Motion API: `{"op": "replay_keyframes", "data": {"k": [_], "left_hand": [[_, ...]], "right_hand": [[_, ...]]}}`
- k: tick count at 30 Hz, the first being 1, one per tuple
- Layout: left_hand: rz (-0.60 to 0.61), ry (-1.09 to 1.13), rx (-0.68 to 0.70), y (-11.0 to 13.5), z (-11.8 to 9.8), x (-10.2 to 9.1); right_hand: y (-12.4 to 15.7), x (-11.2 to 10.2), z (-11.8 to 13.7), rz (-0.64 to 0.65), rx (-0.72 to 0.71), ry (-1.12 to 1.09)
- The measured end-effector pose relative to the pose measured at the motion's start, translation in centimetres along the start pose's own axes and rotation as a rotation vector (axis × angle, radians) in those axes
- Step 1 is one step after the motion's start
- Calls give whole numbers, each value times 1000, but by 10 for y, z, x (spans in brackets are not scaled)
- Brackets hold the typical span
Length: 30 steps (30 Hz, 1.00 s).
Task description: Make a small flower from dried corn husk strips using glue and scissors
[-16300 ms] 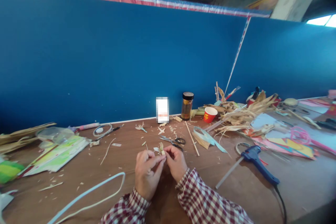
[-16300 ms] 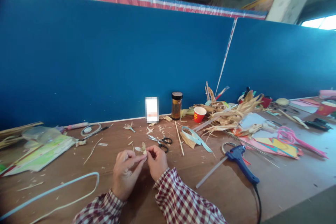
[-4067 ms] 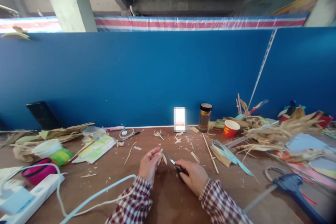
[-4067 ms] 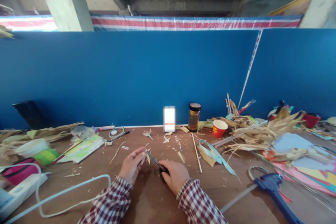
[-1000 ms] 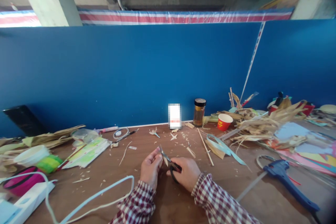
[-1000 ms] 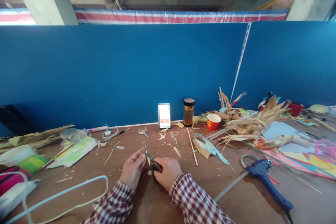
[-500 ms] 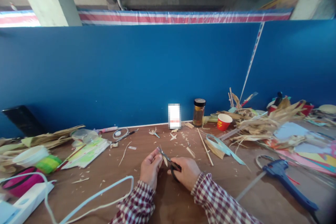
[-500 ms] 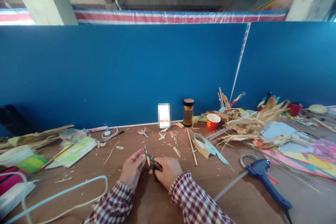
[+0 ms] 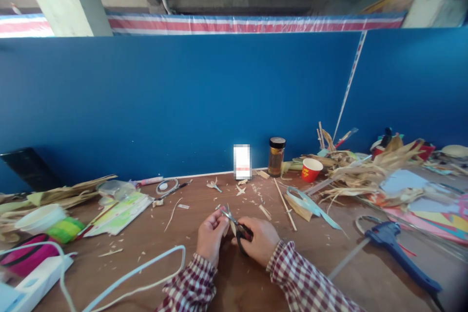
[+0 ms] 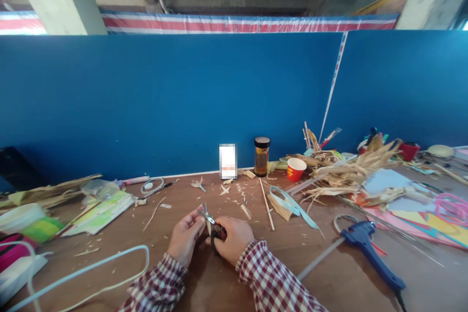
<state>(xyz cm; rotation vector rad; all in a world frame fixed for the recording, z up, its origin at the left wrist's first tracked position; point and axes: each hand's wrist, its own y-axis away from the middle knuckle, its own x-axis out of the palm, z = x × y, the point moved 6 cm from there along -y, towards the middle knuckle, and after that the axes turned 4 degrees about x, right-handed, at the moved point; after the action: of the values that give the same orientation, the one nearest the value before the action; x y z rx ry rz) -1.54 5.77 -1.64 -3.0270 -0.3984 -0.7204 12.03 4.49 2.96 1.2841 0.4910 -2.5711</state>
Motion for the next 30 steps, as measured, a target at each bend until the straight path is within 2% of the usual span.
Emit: {"op": "replay_keyframes", "data": {"k": [6,10,17,20,23,27,30], "left_hand": [[12,-22,11,1,0,1],[19,32,-37,1,1,3],[15,64,-73,2,1,4],[-17,40,-62,-2,3,-3],[-96,45,-33,-6,1,-12],[-135,72,-35,-6,-3,-14],[-128,38,-36,-3,-6,-10]], "right_hand": [[-1,-1,1,-22,-22,-28],[-2,-1,2,-28,-29,-23],[-1,0,0,35,13,-13],[-3,1,-11,62,30,-83],[-7,-1,-32,51,142,-129],[-9,-23,-48,-128,250,81],[-9,-33,-47,-137,268,252]]}}
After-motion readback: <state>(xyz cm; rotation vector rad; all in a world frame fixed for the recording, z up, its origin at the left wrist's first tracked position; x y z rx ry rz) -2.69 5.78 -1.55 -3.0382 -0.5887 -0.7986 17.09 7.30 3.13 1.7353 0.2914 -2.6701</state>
